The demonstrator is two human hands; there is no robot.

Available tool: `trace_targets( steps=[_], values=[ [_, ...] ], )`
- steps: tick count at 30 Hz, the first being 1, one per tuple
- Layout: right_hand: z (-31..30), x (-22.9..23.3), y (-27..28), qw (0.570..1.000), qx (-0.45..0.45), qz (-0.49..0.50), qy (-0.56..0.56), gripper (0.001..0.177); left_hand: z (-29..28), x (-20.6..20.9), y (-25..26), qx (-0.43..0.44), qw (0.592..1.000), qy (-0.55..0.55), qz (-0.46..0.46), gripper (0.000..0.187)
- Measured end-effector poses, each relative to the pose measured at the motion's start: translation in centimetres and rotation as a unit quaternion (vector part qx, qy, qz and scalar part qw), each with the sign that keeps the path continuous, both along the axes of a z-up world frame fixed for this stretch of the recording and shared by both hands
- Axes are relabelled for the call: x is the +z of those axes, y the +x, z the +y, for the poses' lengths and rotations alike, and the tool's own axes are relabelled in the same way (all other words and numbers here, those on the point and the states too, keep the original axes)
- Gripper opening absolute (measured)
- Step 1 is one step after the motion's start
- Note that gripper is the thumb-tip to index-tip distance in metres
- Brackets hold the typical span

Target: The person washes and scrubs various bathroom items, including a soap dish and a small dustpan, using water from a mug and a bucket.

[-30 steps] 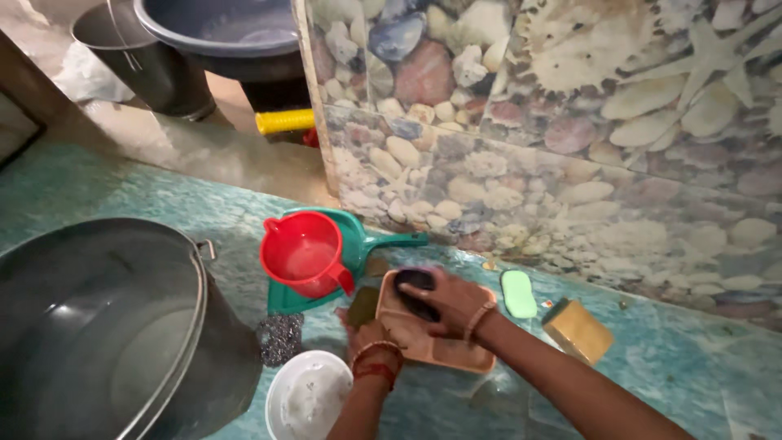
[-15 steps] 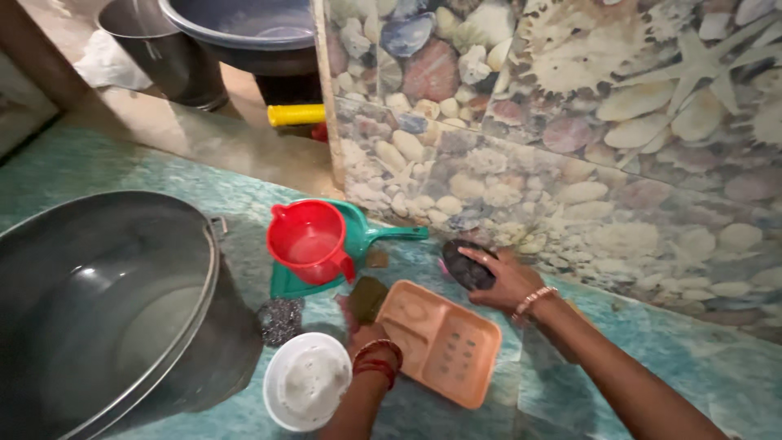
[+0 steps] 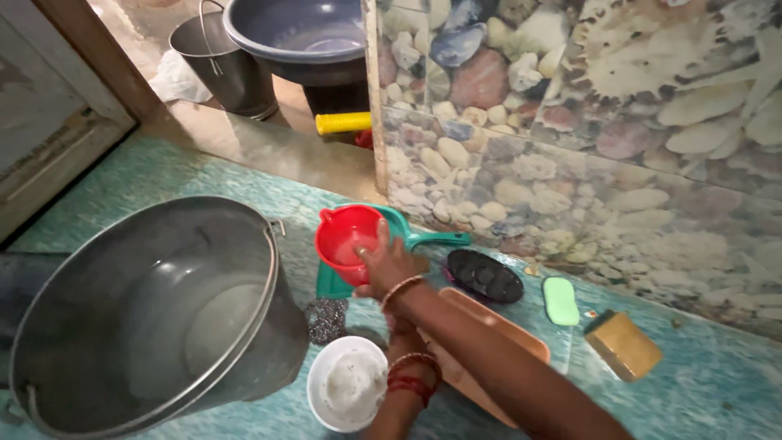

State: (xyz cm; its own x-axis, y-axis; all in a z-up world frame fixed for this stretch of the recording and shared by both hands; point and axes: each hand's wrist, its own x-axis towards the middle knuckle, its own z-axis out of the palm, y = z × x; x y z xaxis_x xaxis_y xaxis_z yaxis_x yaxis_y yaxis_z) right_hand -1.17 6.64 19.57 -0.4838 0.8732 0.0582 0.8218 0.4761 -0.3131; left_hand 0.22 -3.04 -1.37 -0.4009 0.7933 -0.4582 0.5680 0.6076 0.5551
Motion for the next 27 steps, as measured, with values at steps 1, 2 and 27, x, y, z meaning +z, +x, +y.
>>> trace_targets(
  steps=[1, 2, 27],
  values=[
    [0.3, -0.7, -1.0, 0.996, -0.051, -0.030, -0.074, 0.068, -0.5, 0.8, 0.2, -0.003, 1.000, 0.001, -0.001, 0.038],
    [0.6, -1.8, -0.9, 0.997, -0.054, 0.016, -0.059, 0.055, -0.7, 1.5, 0.4, -0.007, 1.000, 0.000, 0.000, 0.040],
    [-1.1, 16.3, 19.6, 0.956, 0.183, 0.035, -0.227, 0.012, 9.7, 7.9, -6.8, -0.023, 0.988, 0.137, -0.074, 0.026]
  ],
)
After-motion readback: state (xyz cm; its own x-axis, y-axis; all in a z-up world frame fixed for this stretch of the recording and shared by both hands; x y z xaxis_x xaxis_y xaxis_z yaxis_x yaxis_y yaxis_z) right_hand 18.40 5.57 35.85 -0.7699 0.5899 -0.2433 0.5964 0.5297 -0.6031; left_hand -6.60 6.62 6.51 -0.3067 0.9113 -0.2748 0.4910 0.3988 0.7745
